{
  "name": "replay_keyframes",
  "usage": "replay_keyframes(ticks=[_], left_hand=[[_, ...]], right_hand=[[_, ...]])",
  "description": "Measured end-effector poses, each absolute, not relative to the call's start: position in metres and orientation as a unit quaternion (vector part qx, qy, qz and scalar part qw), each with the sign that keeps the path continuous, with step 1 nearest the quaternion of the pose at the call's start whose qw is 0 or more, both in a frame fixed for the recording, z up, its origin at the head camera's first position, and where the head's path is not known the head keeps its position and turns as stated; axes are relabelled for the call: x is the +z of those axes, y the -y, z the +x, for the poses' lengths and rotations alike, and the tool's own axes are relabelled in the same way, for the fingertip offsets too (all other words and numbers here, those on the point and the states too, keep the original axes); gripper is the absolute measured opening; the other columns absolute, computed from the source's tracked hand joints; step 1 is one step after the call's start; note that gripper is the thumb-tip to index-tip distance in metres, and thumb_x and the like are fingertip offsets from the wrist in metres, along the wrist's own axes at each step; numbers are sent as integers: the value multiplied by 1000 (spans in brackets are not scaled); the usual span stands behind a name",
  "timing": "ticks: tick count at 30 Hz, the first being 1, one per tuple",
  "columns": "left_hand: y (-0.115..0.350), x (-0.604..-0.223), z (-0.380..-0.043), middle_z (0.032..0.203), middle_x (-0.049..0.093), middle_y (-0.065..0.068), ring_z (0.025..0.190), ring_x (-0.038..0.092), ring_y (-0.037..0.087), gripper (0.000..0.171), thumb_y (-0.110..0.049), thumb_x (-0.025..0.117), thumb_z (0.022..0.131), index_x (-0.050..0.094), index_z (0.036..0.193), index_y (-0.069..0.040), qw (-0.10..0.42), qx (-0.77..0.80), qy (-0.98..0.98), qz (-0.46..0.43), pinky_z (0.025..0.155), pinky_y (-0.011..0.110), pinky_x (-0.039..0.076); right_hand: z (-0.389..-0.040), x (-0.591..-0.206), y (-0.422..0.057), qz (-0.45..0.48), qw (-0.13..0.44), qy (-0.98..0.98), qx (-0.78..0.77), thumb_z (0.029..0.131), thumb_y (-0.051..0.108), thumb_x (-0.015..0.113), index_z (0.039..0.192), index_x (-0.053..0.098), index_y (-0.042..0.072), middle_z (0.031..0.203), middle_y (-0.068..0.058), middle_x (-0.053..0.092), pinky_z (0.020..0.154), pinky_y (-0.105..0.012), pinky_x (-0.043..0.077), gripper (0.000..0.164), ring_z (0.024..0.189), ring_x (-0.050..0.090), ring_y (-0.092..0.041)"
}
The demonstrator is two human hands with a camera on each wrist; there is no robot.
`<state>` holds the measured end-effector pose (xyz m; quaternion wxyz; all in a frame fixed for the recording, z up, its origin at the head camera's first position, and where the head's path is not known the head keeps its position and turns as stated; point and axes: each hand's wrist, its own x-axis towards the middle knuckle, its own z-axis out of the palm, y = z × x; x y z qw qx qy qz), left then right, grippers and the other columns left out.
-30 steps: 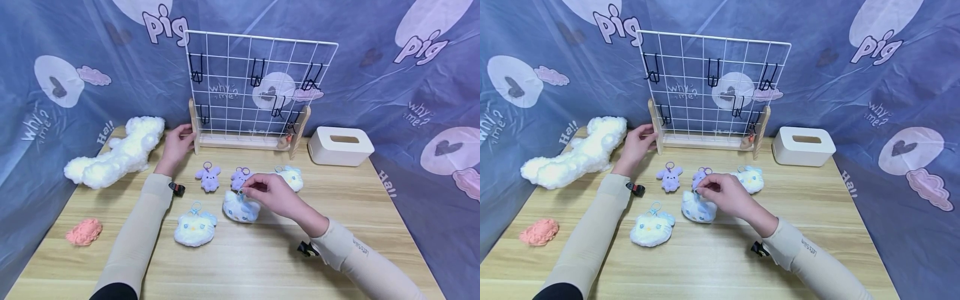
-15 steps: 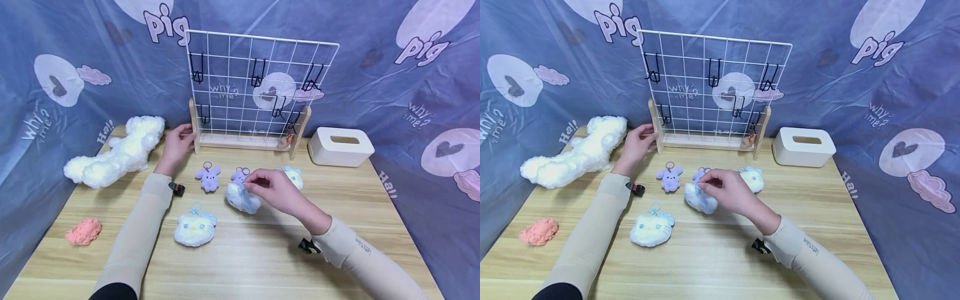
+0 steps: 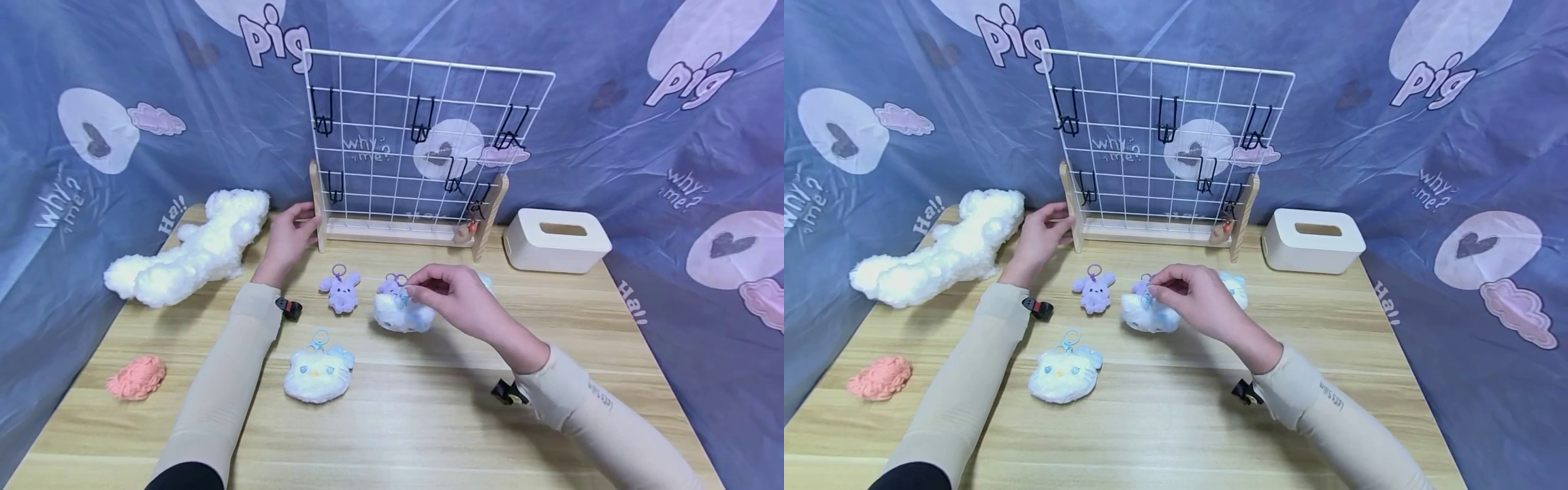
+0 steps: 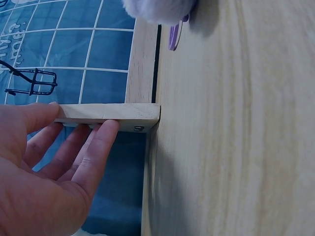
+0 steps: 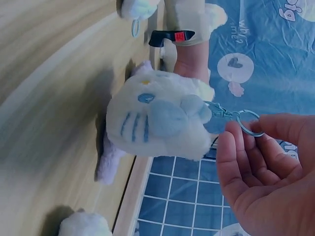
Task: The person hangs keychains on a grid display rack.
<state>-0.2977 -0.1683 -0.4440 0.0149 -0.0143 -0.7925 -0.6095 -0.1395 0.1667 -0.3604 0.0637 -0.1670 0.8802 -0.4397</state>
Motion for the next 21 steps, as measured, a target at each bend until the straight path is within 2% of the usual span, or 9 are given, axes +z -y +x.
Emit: replay_keyframes(ticks=[8, 12, 21], left_hand=[[169, -444, -298, 155, 63, 26, 131, 69, 42, 50, -15, 67, 113, 56, 160, -2, 15, -609, 793, -14, 110, 50, 69], [169, -444, -298, 155, 63, 27, 131, 69, 42, 50, -15, 67, 113, 56, 160, -2, 16, -609, 793, -16, 111, 51, 69], [168, -445, -298, 155, 64, 27, 131, 69, 43, 50, -15, 68, 113, 56, 160, -2, 21, -605, 795, -19, 111, 51, 69]], right_hand=[[-146, -353, -173, -158, 54, -882, -441, 107, 21, 77, 112, 84, 10, 103, -5, 83, 74, -19, 59, 14, 87, 70, -15], [-149, -348, -177, -151, 49, -882, -445, 107, 21, 77, 113, 84, 9, 102, -6, 84, 73, -19, 60, 15, 87, 72, -19], [-157, -341, -187, -137, 49, -873, -465, 108, 19, 76, 118, 82, 4, 106, -14, 82, 80, -23, 67, 19, 92, 75, -17]])
